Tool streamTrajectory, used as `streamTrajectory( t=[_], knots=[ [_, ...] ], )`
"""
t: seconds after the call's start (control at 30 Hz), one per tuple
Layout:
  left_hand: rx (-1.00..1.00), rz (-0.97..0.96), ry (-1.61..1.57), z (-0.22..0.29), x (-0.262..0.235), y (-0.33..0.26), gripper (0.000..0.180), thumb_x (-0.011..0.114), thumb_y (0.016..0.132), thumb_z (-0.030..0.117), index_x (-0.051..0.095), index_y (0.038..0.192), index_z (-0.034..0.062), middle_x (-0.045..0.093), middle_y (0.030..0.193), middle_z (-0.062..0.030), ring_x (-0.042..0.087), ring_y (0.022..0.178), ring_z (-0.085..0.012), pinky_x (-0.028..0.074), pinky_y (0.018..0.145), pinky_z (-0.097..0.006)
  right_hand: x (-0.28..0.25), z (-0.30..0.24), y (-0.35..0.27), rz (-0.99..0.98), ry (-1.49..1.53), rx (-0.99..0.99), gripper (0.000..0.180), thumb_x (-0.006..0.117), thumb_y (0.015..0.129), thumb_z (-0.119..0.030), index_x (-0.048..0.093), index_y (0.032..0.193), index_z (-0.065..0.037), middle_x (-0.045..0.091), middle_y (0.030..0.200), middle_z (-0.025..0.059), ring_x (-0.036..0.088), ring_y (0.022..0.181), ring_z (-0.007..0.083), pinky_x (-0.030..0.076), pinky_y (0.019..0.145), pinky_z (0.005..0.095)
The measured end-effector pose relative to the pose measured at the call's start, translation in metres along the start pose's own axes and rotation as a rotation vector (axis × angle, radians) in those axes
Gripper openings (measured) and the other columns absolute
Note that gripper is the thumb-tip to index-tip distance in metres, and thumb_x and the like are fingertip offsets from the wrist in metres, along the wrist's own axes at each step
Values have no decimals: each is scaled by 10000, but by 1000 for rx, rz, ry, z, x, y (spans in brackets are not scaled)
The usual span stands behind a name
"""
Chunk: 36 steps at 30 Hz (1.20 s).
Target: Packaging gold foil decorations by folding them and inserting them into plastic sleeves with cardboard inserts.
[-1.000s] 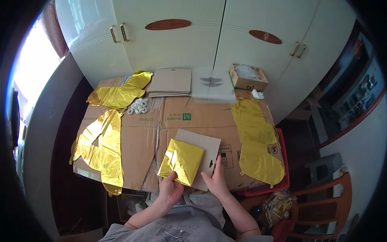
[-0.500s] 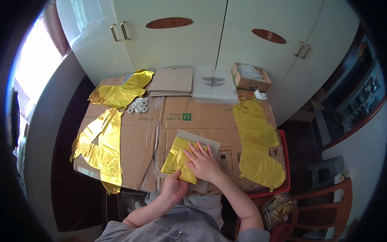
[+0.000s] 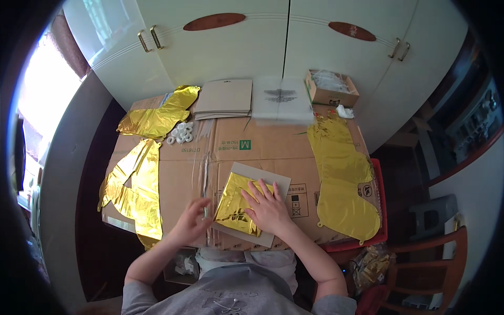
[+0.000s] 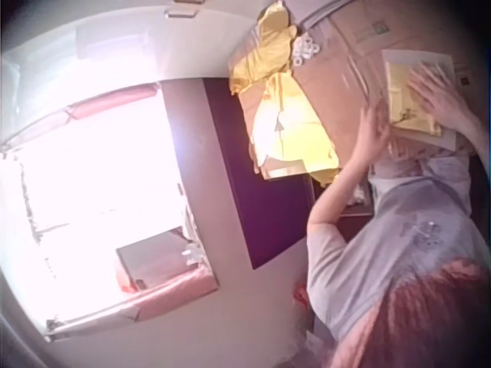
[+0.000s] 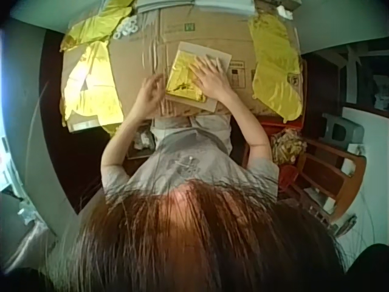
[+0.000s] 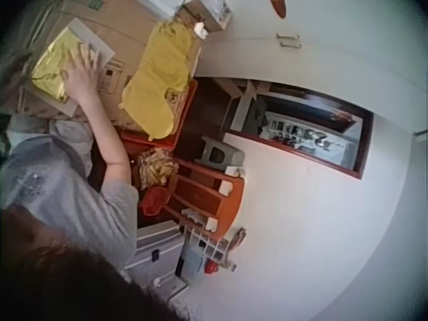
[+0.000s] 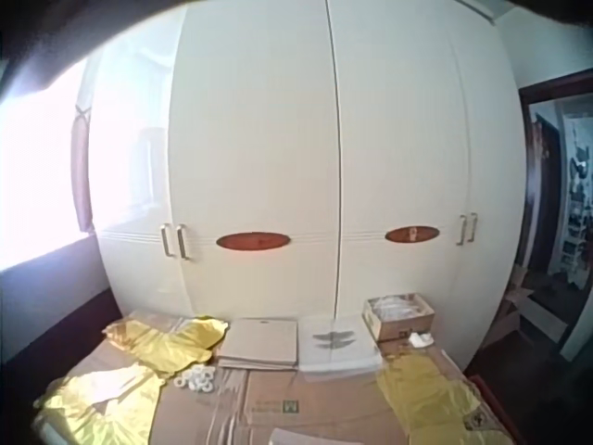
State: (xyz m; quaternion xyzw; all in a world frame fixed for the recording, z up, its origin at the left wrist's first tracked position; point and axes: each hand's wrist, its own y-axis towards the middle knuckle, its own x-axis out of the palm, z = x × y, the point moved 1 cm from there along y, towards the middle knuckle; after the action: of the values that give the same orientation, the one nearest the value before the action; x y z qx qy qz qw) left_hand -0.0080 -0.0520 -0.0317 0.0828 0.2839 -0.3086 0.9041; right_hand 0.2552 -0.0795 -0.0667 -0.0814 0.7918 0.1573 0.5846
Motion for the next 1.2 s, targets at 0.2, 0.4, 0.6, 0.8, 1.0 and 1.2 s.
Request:
streamTrajectory(
  t=[0.2, 0.4, 0.6, 0.8, 1.0, 1.2],
  knots=[
    [-466, -111, -550, 5, -5, 55, 647, 624, 925, 94, 281, 1465, -4, 490, 1282, -117, 577, 1051, -201, 507, 915, -331, 2, 0, 0, 19, -61, -2, 537, 497, 965, -415, 434, 1449, -190, 377, 1526, 87, 283, 1438, 324, 175, 1148, 600],
    [-559, -271, -549, -8, -8, 77, 335, 623, 929, 112, 556, 1234, -9, 627, 930, -25, 604, 861, -90, 517, 763, -248, 1, 1, -3, 5, -57, -17, 578, 519, 944, -382, 392, 1474, -187, 350, 1545, 75, 270, 1450, 307, 150, 1162, 591],
    [-604, -287, -486, 2, -6, 78, 158, 624, 926, 96, 628, 1044, -10, 662, 892, -44, 644, 790, -103, 524, 703, -234, -4, 3, -2, 14, 0, -62, 553, 514, 964, -355, 399, 1467, -157, 367, 1528, 104, 298, 1432, 326, 188, 1163, 559],
    [-564, 47, -659, -34, 1, 13, 102, 624, 924, 81, 616, 964, -12, 656, 841, -70, 646, 737, -132, 556, 657, -273, -44, 69, 43, 227, 173, 35, 564, 590, 921, -171, 399, 1440, -64, 354, 1514, 178, 311, 1416, 367, 219, 1161, 539],
    [-624, 347, -744, -32, 37, -84, 112, 638, 909, 59, 602, 974, -24, 666, 874, -82, 652, 741, -138, 548, 663, -286, -61, 164, 124, -18, -108, 182, 586, 564, 944, -261, 369, 1447, -34, 300, 1550, 166, 265, 1446, 315, 225, 1182, 460],
    [-527, 540, -967, -43, 84, -134, 119, 590, 948, 84, 587, 1031, -1, 644, 899, -78, 627, 766, -151, 538, 663, -323, -48, 195, 172, -54, -192, 157, 564, 556, 945, -304, 411, 1418, -32, 385, 1504, 170, 345, 1408, 307, 291, 1157, 426]
  ],
)
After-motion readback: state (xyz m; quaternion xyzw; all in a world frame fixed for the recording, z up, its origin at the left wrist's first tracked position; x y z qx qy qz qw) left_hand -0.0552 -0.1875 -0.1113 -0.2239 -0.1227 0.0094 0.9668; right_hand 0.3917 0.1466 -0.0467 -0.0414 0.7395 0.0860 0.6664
